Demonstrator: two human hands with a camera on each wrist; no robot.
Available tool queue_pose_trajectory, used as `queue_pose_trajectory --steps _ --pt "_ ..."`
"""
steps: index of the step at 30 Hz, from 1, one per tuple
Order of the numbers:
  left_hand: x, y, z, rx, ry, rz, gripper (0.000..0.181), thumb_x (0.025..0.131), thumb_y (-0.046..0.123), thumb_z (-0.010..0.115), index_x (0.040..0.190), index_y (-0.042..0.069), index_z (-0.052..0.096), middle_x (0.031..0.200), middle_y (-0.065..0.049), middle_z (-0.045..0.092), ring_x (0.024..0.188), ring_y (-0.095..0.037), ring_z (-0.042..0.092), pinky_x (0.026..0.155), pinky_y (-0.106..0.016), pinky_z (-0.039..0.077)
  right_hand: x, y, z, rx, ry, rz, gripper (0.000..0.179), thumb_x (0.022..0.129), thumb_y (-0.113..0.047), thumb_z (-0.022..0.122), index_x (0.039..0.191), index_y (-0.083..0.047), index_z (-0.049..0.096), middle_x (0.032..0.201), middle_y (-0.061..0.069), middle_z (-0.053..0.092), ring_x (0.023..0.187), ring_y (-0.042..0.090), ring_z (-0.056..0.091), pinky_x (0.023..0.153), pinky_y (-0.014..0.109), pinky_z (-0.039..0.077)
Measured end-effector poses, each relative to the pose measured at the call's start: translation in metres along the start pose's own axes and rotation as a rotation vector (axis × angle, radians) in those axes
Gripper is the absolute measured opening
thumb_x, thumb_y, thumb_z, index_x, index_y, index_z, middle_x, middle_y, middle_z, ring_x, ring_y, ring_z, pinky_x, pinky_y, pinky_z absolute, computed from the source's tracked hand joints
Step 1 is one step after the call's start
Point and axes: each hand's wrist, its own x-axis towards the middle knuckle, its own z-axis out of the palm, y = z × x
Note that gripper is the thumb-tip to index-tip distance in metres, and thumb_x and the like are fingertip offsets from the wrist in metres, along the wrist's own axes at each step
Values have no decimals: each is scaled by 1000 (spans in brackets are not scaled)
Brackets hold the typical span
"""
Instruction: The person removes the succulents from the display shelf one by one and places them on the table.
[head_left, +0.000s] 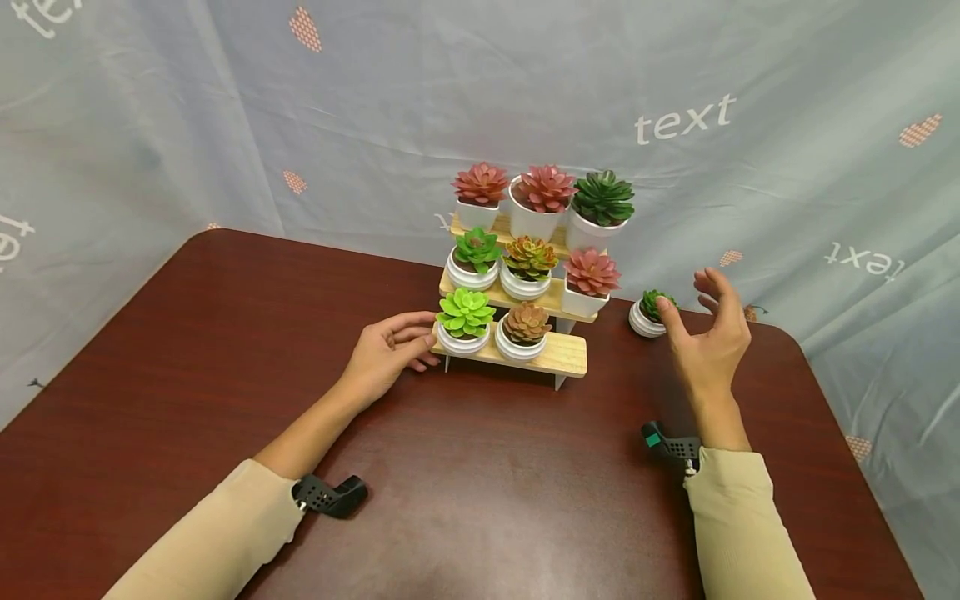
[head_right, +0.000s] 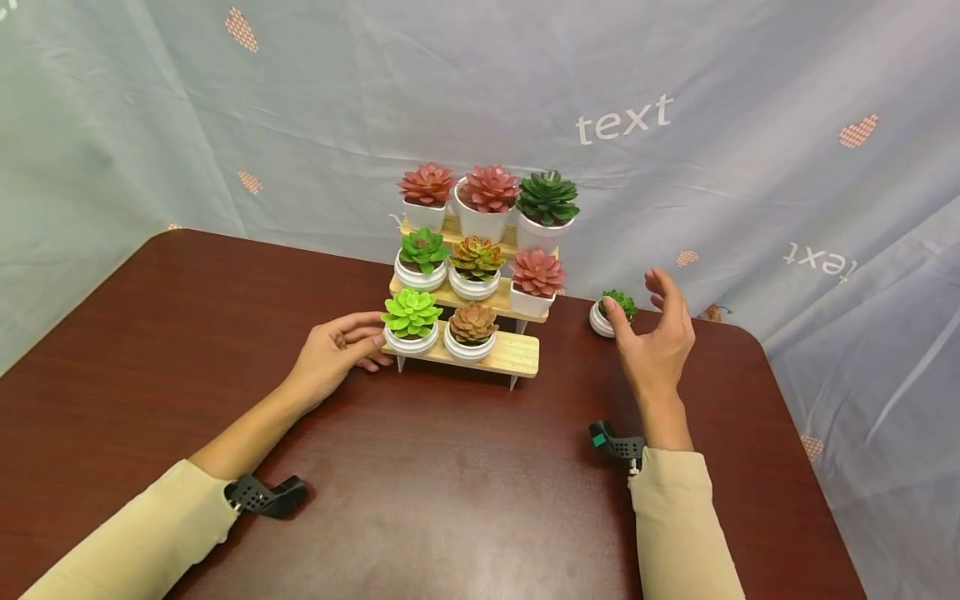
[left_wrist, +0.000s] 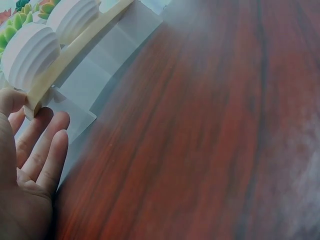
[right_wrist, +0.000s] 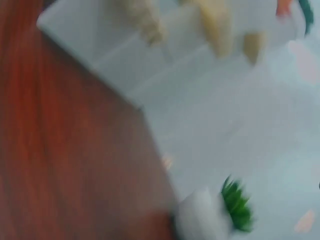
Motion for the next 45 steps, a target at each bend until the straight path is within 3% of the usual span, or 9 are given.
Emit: queue_pose_trajectory --steps 6,9,16,23,30,34,40,45 --pt "0 0 0 -6 4 -5 40 98 12 66 138 5 59 111 -8 76 77 -9 75 66 -29 62 10 -36 3 30 48 -163 73 80 -57 80 125 -1 66 114 19 73 105 32 70 99 21 53" --pt "-1 1 0 -11 4 -5 40 98 12 66 137 4 59 110 -5 76 76 -9 75 66 -29 62 11 -55 5 39 34 -217 77 81 -64 75 125 -1 66 112 20 72 103 33 70 98 21 53" --pt "-1 1 -1 -21 4 -4 40 99 12 65 137 4 59 107 0 76 76 -9 75 66 -29 62 2 -85 17 102 -11 -338 73 80 -59 80 118 2 68 108 19 73 98 33 69 98 21 51" --pt "-1 0 -1 -18 3 1 40 99 12 66 137 4 59 107 1 76 77 -9 75 66 -29 62 -16 -104 32 182 -162 -403 62 84 -48 81 119 2 71 113 21 72 106 32 67 104 23 49" --pt "0 0 -1 -18 0 -3 40 99 12 66 137 5 59 105 7 76 77 -9 75 66 -28 62 -30 -113 43 155 -188 -493 52 85 -43 81 114 0 74 110 19 73 102 36 67 95 39 51" --pt "0 0 -1 -14 -1 -2 39 99 12 66 137 5 60 104 7 76 77 -9 75 66 -28 62 -37 -112 48 144 -218 -525 52 84 -38 83 115 1 73 109 19 73 102 36 67 95 42 51" --pt "0 1 -1 -4 -1 0 39 99 13 66 137 6 60 110 -5 76 77 -10 75 66 -29 62 -49 -107 56 136 -292 -521 53 80 -32 87 120 0 71 110 18 72 101 33 67 92 42 53" --pt "-1 2 -1 3 -1 -2 40 99 14 66 137 6 60 113 -11 75 77 -9 75 66 -29 62 -58 -103 62 99 -310 -468 54 87 -44 79 122 -3 71 113 16 72 102 33 67 89 45 54"
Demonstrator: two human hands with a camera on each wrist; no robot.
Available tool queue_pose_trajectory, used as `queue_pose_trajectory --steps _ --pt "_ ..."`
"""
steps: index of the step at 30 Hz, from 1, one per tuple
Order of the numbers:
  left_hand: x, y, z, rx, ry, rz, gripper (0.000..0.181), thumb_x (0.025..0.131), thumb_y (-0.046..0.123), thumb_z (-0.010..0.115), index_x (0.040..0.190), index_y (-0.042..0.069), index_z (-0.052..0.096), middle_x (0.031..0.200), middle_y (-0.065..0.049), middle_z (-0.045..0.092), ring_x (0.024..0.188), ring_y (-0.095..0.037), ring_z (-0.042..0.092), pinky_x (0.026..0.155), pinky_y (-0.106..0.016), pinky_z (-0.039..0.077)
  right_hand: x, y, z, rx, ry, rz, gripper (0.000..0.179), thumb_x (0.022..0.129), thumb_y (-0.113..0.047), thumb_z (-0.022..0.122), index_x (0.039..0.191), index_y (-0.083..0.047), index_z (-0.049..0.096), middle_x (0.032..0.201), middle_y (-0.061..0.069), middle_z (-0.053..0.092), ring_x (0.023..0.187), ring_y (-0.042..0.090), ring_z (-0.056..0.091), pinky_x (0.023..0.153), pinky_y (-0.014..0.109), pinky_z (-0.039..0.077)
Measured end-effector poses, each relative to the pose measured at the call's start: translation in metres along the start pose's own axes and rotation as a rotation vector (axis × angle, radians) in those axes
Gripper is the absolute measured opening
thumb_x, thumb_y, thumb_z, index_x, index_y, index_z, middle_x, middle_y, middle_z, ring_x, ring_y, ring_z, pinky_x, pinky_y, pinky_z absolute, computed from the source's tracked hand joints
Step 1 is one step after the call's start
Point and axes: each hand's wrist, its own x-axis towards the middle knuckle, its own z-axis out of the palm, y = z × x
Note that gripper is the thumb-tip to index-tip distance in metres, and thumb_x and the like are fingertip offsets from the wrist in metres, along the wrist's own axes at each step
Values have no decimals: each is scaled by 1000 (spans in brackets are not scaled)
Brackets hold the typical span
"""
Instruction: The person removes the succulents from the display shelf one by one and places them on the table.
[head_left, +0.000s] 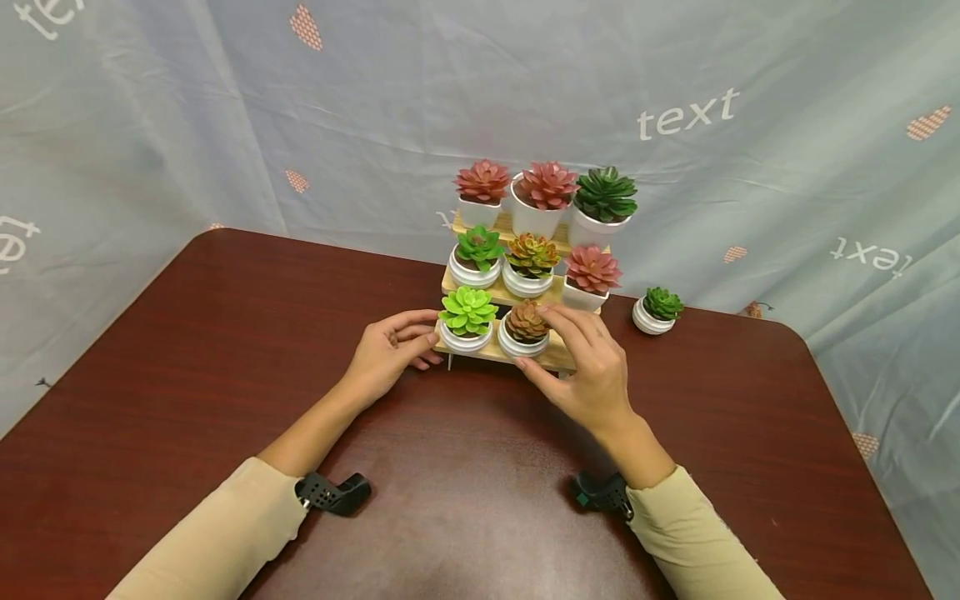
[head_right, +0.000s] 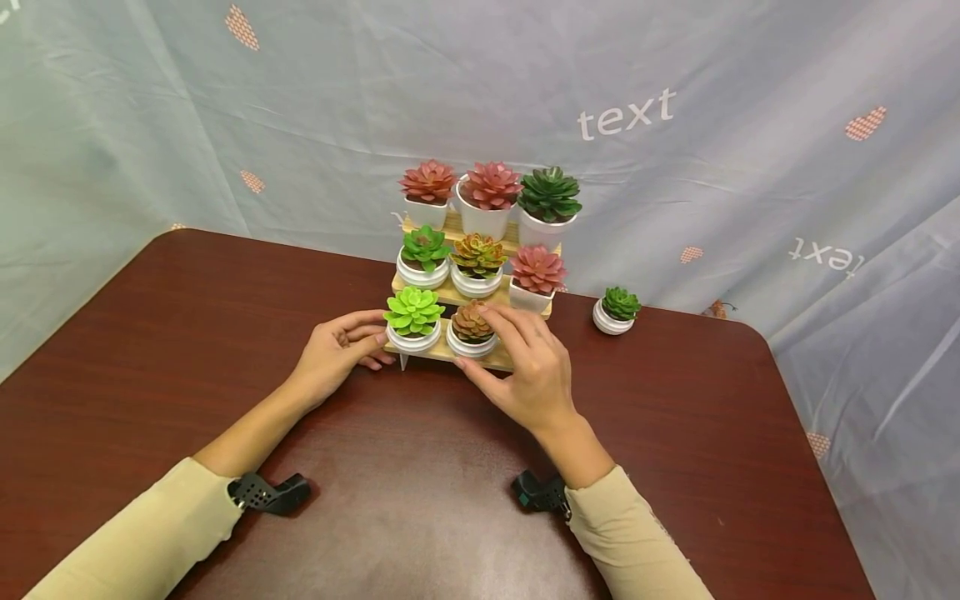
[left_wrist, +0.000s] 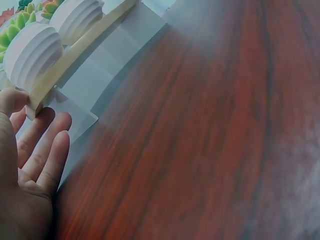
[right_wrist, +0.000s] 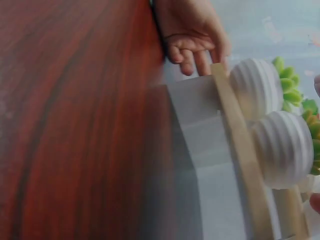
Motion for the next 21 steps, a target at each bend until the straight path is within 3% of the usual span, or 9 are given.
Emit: queue_pose_trajectory --steps 7,12,21 --pt "0 0 0 -7 -2 -2 39 99 14 66 137 6 60 106 0 76 77 -9 75 66 -29 62 -7 1 6 -42 -22 40 48 84 -42 82 118 -8 74 117 12 72 108 32 66 94 44 54" --pt "1 0 0 -10 -4 0 39 99 13 66 137 6 60 106 1 76 77 -9 75 66 -28 62 -9 0 10 -39 -42 68 55 76 -33 89 123 -9 72 125 13 70 114 32 66 95 45 55" --pt "1 -2 0 -14 -5 0 39 99 14 66 137 6 60 106 0 76 77 -10 75 66 -29 62 -14 -4 15 -35 -83 160 60 74 -28 92 127 -11 70 137 15 62 122 31 64 91 46 57"
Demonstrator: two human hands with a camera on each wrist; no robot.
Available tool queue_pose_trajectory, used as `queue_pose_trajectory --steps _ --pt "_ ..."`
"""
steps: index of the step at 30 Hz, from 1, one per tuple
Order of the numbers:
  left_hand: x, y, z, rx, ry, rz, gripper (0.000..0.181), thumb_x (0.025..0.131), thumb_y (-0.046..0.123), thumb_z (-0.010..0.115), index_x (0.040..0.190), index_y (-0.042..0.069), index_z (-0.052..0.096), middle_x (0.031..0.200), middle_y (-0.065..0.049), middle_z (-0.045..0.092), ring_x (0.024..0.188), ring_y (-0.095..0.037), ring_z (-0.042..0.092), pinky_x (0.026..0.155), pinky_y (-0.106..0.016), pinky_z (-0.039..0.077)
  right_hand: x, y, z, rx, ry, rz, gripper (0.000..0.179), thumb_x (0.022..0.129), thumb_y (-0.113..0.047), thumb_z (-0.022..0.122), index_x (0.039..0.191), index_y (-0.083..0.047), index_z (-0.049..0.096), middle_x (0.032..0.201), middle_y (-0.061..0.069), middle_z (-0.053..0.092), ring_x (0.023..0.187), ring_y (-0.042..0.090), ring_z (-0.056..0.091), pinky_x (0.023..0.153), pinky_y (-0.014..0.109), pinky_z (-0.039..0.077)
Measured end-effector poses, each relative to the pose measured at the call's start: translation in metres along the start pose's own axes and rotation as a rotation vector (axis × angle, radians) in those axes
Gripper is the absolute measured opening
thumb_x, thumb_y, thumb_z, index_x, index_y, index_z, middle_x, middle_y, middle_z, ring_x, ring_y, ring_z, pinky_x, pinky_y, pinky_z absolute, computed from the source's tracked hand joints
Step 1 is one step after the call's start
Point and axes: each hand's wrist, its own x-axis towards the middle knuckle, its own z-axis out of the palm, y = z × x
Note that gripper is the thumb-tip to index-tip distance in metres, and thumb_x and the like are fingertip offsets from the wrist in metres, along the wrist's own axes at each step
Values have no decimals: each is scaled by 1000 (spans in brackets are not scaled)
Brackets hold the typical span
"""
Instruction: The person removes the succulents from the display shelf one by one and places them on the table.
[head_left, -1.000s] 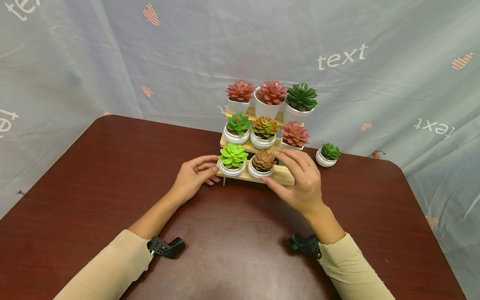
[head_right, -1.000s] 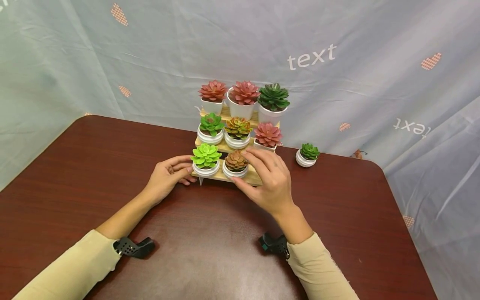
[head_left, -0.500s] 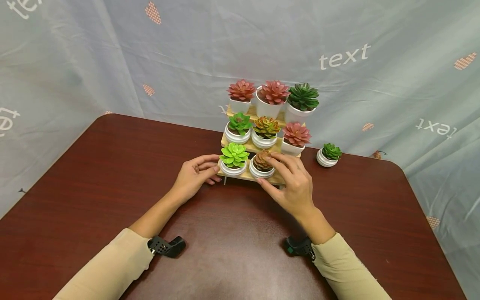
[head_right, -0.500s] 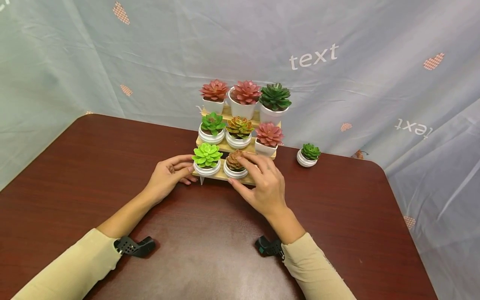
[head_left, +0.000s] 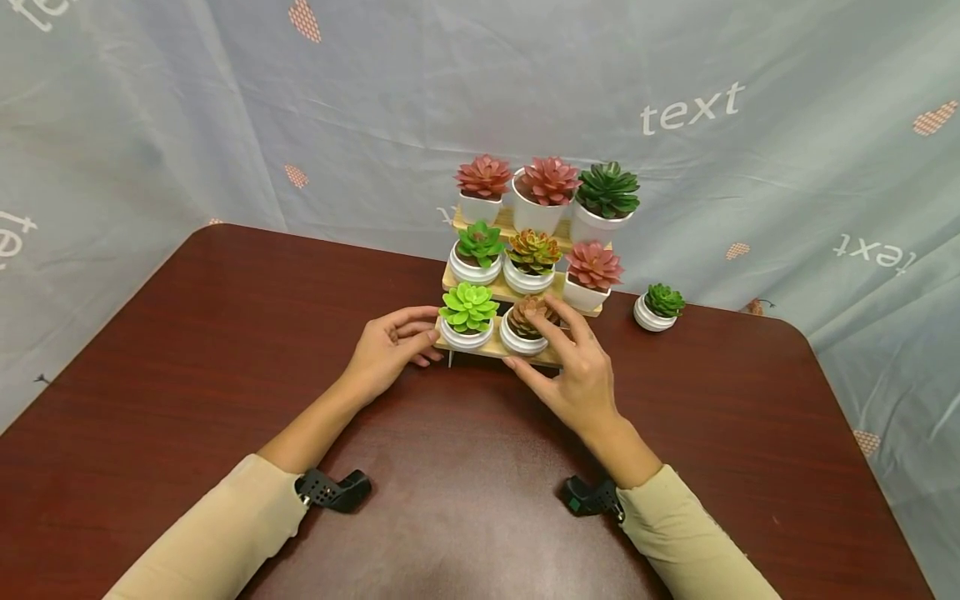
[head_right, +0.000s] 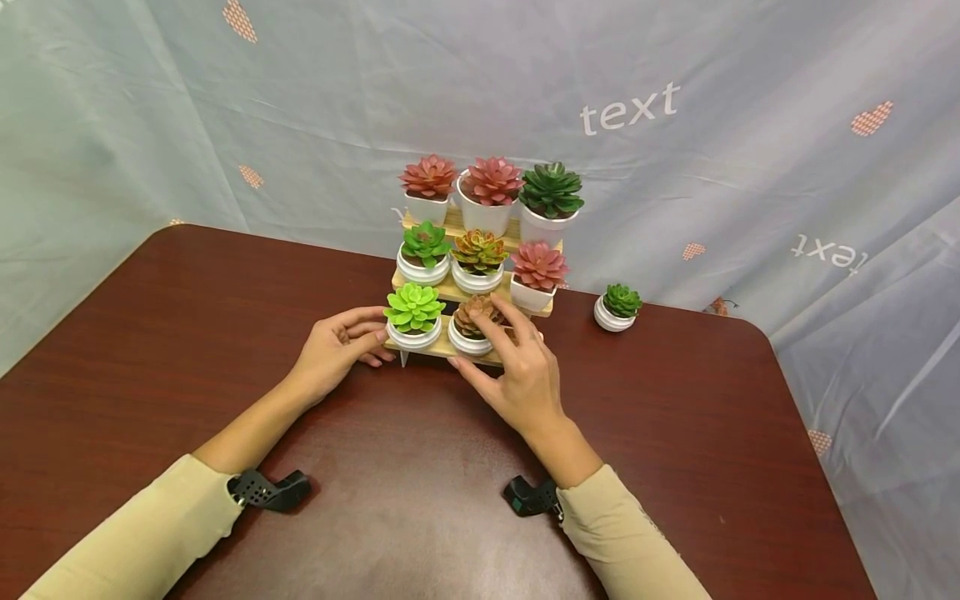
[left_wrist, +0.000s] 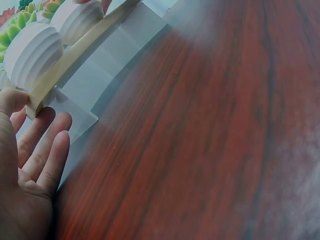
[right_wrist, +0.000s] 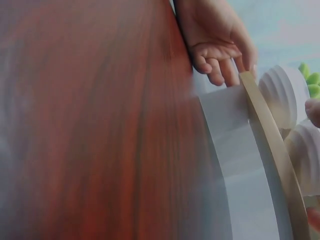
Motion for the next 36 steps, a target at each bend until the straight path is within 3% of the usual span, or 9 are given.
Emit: queue_pose_trajectory --steps 7,21,24,26,31,33,36 --pt "0 0 0 -1 0 -5 40 99 12 65 138 6 59 100 10 76 76 -9 75 66 -28 62 -2 -2 4 31 -23 73 68 76 -20 91 137 -9 61 139 16 57 128 30 59 102 43 53" --pt "1 -1 0 3 -6 4 40 99 12 64 138 4 58 93 16 75 76 -9 75 66 -28 62 -6 -2 11 105 1 150 62 81 -17 87 137 -13 63 144 17 56 132 34 56 106 51 50" --pt "1 -1 -1 5 -5 4 40 99 12 64 138 4 59 93 15 75 76 -9 75 66 -29 62 -6 -2 11 123 10 163 60 80 -17 88 135 -13 64 143 15 57 132 32 57 104 45 51" --pt "1 -1 -1 3 -4 5 39 99 12 64 137 5 59 93 14 75 75 -9 75 65 -29 62 -6 -3 11 142 30 163 60 79 -15 88 134 -12 65 142 15 58 126 29 61 96 36 53" --pt "2 -4 -1 -11 -7 10 40 99 10 64 137 3 58 93 14 75 75 -9 75 65 -28 62 -5 -7 7 201 93 73 54 82 -23 87 130 -6 67 139 19 60 122 31 63 102 20 49" --pt "2 -4 -1 -15 -7 9 39 99 10 64 137 3 59 93 14 75 75 -9 75 65 -27 62 -2 -11 5 215 119 12 52 85 -30 84 128 -4 68 137 22 61 126 35 61 111 20 44" --pt "2 -3 -1 -15 -6 7 39 99 10 64 137 4 59 92 15 75 75 -9 75 65 -28 62 4 -17 -1 227 158 -55 51 88 -35 80 125 -1 69 135 24 61 125 37 61 112 23 45"
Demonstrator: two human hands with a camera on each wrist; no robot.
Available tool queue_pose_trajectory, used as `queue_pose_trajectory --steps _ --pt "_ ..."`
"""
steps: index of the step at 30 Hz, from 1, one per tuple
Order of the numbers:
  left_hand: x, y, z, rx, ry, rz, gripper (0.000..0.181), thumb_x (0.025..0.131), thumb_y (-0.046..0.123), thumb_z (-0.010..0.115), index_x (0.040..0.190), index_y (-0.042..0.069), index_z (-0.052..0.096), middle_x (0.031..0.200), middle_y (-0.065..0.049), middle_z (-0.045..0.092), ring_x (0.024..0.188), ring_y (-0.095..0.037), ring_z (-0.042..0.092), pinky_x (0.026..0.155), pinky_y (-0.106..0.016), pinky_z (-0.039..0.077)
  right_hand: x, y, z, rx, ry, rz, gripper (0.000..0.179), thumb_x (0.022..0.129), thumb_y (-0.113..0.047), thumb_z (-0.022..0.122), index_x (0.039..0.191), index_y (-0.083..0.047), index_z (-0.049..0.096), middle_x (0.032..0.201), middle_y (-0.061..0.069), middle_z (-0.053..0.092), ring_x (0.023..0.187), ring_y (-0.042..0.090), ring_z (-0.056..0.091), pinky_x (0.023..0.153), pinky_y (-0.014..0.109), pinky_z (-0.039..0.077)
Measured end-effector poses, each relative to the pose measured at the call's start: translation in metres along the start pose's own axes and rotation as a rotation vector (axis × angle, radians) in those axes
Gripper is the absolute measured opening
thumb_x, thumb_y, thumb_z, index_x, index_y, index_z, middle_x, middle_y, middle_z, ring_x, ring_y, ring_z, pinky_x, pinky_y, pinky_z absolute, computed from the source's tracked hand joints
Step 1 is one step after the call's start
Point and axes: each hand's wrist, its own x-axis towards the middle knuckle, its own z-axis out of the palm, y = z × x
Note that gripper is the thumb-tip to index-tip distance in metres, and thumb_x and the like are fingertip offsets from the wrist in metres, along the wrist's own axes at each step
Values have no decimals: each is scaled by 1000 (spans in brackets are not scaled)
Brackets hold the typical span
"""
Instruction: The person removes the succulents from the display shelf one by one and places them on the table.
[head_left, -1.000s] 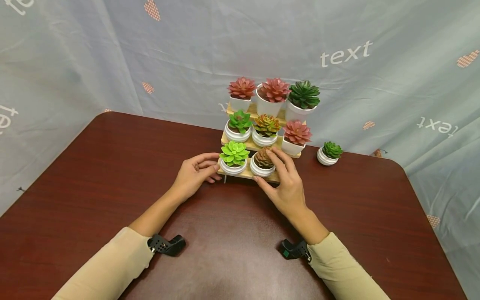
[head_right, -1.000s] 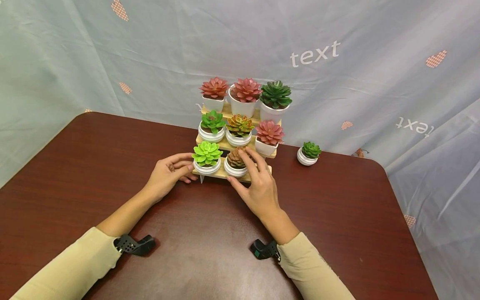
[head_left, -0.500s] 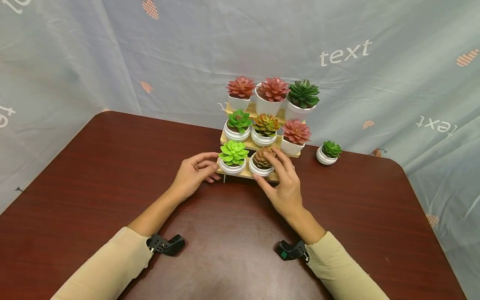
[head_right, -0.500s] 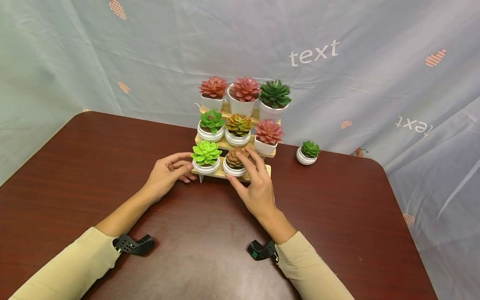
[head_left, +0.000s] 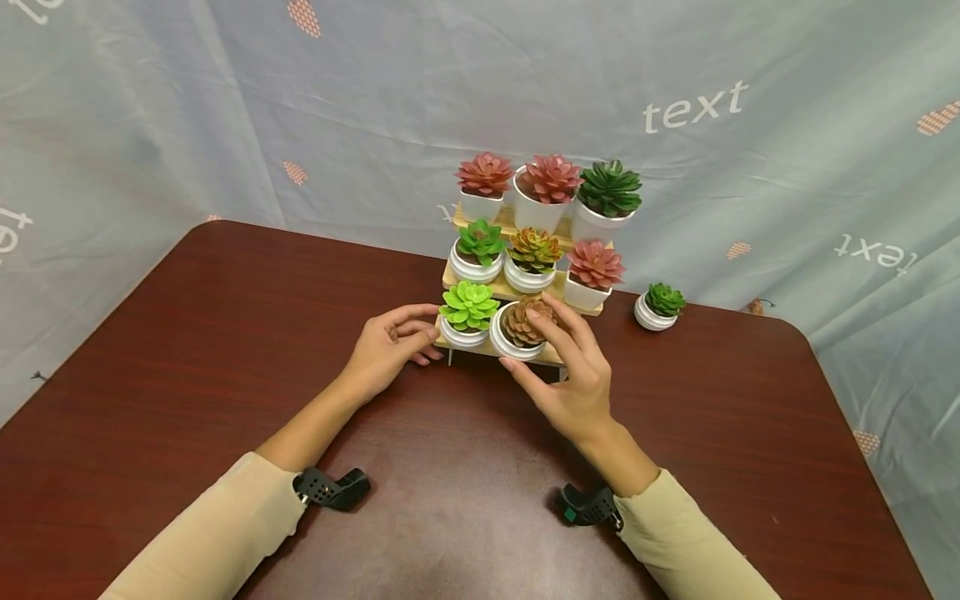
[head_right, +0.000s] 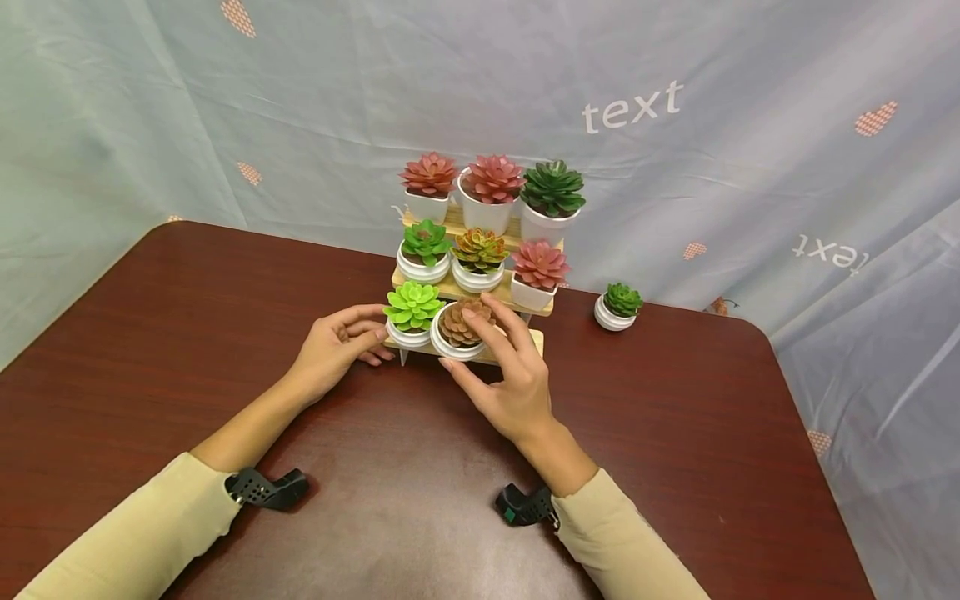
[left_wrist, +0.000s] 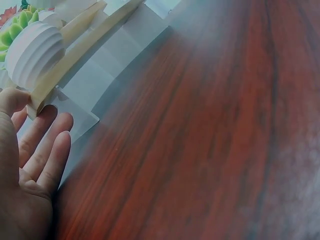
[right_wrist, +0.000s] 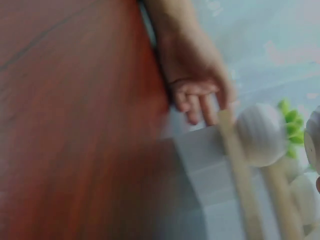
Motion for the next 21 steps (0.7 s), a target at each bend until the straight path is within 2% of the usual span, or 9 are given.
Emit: queue_pose_trajectory --steps 9,15,21 --pt "0 1 1 20 -1 -7 40 99 12 64 138 5 59 93 16 75 75 -10 75 66 -29 62 27 -14 -21 40 125 -60 48 87 -28 82 118 6 69 130 31 62 122 38 63 103 26 52" --pt "0 1 1 20 4 -10 40 99 12 64 138 5 59 92 16 75 75 -10 75 66 -29 62 40 -12 -35 29 226 -44 50 85 -32 84 115 5 69 129 29 63 124 34 63 102 28 53" --pt "0 1 1 23 0 -9 40 99 11 64 138 5 58 92 16 75 75 -10 75 66 -29 62 49 -5 -51 -9 316 -34 53 83 -37 84 113 6 71 129 27 64 120 28 65 100 26 54"
